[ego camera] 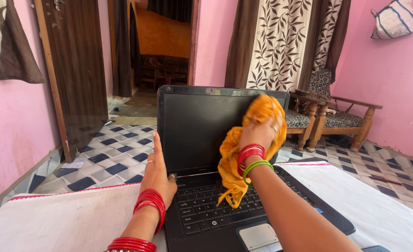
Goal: The person sits on the floor and organizes several notebooks and papers on a table. They then use a yellow cloth to wipe the screen and keyboard of a laptop and an external keyboard. Finally, they wipe the cover of a green notebook.
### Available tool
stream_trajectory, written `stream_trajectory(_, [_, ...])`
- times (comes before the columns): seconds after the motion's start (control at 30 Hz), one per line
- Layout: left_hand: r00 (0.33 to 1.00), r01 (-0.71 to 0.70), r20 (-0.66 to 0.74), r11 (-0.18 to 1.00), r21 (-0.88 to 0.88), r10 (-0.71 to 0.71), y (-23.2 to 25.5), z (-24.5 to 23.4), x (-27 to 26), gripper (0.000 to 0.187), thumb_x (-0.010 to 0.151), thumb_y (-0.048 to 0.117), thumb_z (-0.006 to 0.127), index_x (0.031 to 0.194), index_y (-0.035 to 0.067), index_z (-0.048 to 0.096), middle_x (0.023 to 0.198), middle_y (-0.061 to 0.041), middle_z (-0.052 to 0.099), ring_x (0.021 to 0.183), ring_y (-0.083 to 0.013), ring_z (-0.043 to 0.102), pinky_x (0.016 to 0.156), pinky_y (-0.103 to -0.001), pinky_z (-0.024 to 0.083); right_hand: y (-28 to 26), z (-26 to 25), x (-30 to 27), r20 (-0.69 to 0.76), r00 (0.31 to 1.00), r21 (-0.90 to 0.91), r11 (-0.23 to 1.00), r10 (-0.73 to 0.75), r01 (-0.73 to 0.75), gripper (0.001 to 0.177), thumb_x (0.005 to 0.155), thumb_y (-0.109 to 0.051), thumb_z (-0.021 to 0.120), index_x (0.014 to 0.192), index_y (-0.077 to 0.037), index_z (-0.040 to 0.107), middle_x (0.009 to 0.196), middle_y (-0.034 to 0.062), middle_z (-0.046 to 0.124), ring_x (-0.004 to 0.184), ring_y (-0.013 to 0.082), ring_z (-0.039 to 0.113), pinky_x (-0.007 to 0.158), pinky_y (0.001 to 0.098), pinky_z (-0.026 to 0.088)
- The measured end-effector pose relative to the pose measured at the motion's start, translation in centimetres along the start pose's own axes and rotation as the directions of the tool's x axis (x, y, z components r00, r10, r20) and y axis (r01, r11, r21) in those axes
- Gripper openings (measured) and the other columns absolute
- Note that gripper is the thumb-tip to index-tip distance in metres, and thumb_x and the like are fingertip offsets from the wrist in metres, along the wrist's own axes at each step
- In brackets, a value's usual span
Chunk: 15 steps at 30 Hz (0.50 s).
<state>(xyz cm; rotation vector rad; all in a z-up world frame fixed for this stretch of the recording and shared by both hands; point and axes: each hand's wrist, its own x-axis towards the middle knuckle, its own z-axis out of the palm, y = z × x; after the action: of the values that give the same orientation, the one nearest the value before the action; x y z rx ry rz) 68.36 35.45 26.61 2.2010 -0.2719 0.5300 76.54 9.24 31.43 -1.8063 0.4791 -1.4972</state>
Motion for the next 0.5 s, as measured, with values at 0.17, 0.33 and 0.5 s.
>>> stream_trajectory(0.17, [1.000,-0.010,-0.013,1.000,0.018,0.010,-0.3,0.2,0.0,0.119,0.083,-0.012,0.061,0.160,0.030,-0.020,0.138,-0.015,0.053,0.122,-0.0334,0.059,0.103,-0.041,0.049,2.7,2.3,-1.6,-0.017,1.000,-0.062,0.998,-0.018,0.017,0.076,0.105,-0.041,0.058,0.150,0.013,0.027,0.162,0.0335,0.019,0.150,0.0475,0.022,0.122,0.0485,0.023])
stream_trajectory(0.33, [0.998,-0.047,-0.042,0.999,-0.004,0.047,-1.0,0.5,0.4,0.123,0.074,-0.021,0.058,0.159,0.030,-0.016,0.150,-0.017,0.045,0.126,-0.0356,0.055,0.101,-0.041,0.049,-2.9,1.8,-8.3,0.137,0.834,-0.038,0.838,-0.535,0.544,0.072,0.101,-0.030,0.059,0.165,-0.016,0.027,0.171,0.0188,0.019,0.158,0.0435,0.011,0.124,0.0583,0.020])
stream_trajectory(0.5, [0.996,0.089,0.009,0.996,0.018,-0.089,-1.8,1.3,1.0,0.119,0.079,-0.013,0.062,0.162,0.015,-0.018,0.144,-0.024,0.051,0.125,-0.0381,0.060,0.102,-0.042,0.051,-8.5,-1.5,-11.1,0.626,0.486,0.083,0.672,-0.610,0.736,0.099,0.072,-0.003,0.063,0.160,-0.027,0.024,0.169,0.0056,0.013,0.156,0.0376,0.003,0.116,0.0681,0.014])
